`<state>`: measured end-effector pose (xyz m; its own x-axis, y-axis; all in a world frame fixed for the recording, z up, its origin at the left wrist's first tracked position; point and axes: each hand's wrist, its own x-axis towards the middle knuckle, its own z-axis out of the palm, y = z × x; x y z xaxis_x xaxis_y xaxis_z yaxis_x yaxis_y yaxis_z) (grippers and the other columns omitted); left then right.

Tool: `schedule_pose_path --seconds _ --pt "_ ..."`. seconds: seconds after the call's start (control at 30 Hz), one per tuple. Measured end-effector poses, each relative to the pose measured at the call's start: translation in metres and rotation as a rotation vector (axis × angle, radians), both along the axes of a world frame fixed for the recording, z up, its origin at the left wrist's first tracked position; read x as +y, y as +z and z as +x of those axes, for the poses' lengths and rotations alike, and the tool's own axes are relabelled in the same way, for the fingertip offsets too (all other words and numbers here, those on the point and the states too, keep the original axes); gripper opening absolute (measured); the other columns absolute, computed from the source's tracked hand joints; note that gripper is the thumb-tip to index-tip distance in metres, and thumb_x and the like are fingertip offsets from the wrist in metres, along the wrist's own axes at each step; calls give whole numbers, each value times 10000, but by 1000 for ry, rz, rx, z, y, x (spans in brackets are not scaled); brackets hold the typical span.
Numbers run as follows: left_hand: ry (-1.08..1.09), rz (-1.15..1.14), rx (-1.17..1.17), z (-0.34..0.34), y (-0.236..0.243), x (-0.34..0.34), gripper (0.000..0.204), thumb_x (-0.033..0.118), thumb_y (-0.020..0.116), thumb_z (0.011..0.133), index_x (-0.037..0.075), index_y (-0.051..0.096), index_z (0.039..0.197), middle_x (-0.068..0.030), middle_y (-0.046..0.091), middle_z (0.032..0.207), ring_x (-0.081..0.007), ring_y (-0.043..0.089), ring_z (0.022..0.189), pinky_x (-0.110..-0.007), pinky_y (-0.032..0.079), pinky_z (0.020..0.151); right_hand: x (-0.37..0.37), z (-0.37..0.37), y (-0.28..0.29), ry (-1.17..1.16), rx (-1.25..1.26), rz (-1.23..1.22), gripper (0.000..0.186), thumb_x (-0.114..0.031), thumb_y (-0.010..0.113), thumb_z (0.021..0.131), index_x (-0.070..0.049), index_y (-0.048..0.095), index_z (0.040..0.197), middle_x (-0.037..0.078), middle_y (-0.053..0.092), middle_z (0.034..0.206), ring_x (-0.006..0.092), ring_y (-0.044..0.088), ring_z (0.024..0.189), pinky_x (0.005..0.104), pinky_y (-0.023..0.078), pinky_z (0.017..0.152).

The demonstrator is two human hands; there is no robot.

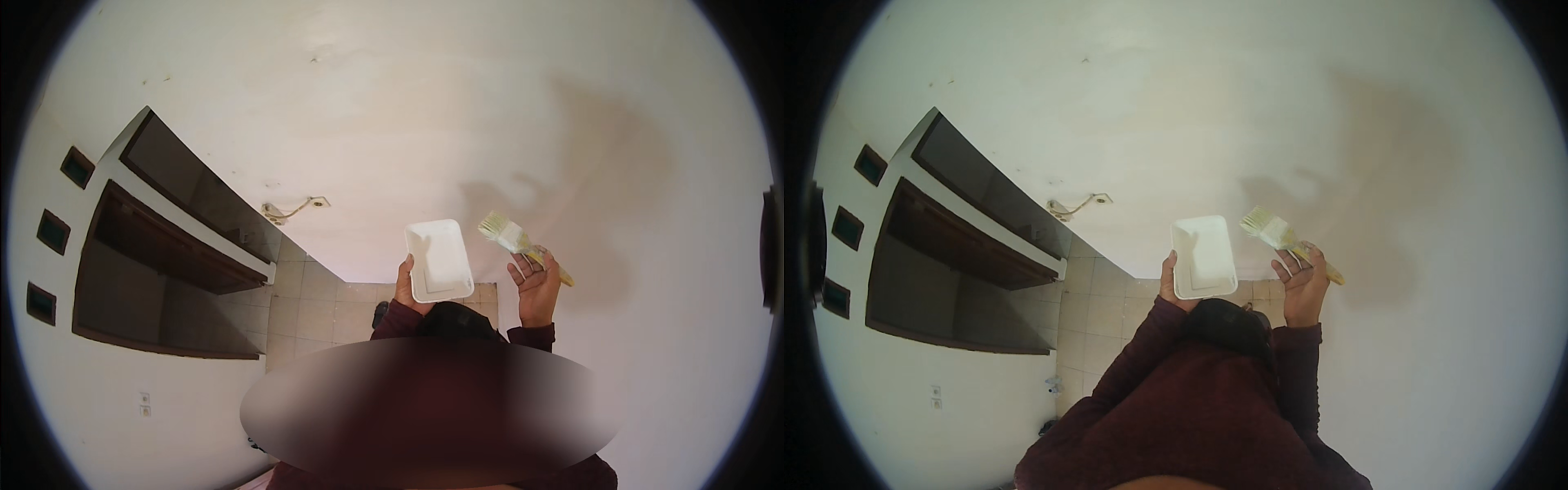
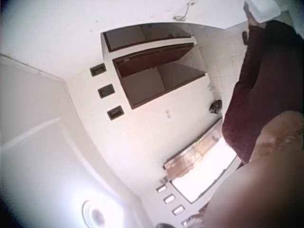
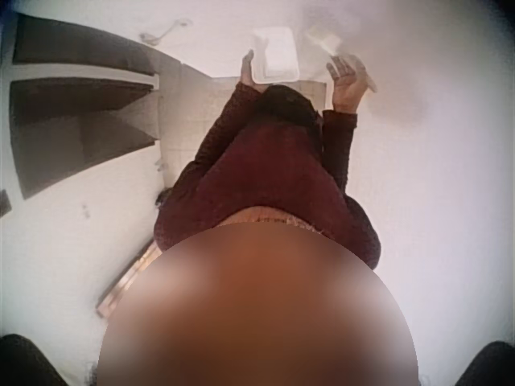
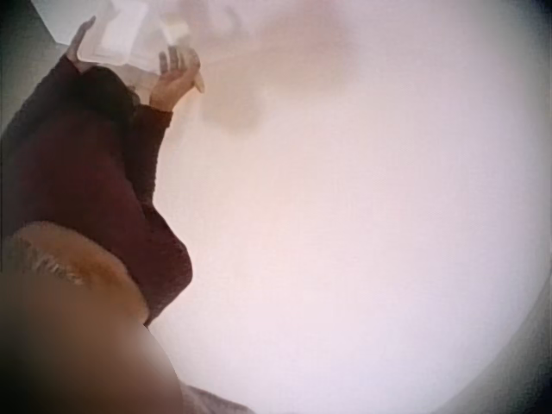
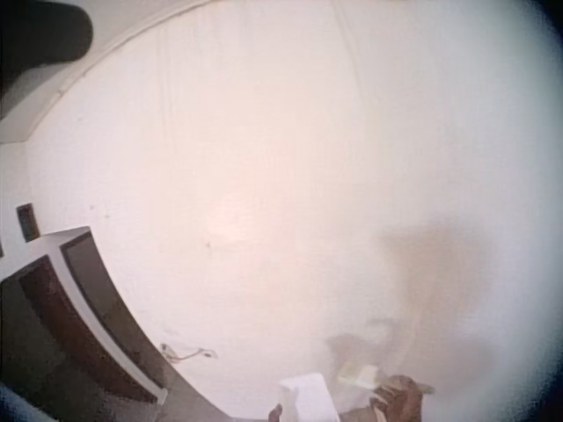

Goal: The person paints a white ceiling using a paintbrush and a small white paint tray. They repeatedly dip the brush into the tray and apply white paint to the ceiling surface in a systematic manner.

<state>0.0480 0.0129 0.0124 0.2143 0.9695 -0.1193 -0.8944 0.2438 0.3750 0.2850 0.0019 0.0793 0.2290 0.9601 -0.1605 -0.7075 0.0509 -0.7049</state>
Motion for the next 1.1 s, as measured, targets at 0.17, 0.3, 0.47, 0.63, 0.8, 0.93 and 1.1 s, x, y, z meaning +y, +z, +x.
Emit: schedule_pose_path --seconds 0.17,0.3,0.47,0.63,0.8,0.93,1.1 --pt "-13 5 15 -1 0 -1 677 483 645 906 114 445 1437 -115 566 1357 -298 567 1241 -503 487 1036 -7 -8 27 173 -3 116 425 -412 486 996 -57 527 1226 174 621 1214 315 637 1120 438 547 880" --pt "-49 15 -10 2 -2 1 683 472 639 908 107 432 1446 -127 555 1368 -305 564 1244 -504 484 1038 6 -33 38 236 -73 105 388 -374 501 1002 -43 521 1202 184 619 1195 336 652 1094 435 556 861" --pt "-46 25 -11 6 6 -1 710 479 628 907 93 406 1460 -139 551 1366 -304 566 1242 -499 492 1029 22 -69 52 253 -121 48 340 -274 546 997 3 515 1191 199 612 1172 343 671 1061 402 579 801" --pt "-65 -12 2 4 3 -1 730 495 616 907 85 390 1468 -142 551 1365 -304 577 1228 -488 509 1015 34 -80 44 303 -213 -10 325 -227 579 984 26 520 1179 203 618 1157 331 683 1043 384 587 775" --pt "-44 -49 -6 1 7 -4 736 491 629 897 81 398 1463 -152 560 1357 -307 588 1213 -486 525 997 36 -85 50 300 -307 -156 337 -270 597 975 20 557 1143 150 659 1051 250 714 835 307 565 622" --pt "-5 -36 -35 -4 1 0 744 490 658 878 68 423 1443 -163 576 1336 -319 602 1192 -492 532 983 39 -61 41 307 -476 -147 372 -383 542 992 -28 602 1086 85 641 942 145 613 620 247 429 490" --pt "49 -41 -5 -10 2 2 764 522 682 859 57 451 1419 -174 574 1334 -332 608 1179 -501 539 969 34 -43 30 344 -631 -217 411 -400 528 994 -25 627 1130 58 622 852 119 554 563 225 360 472"
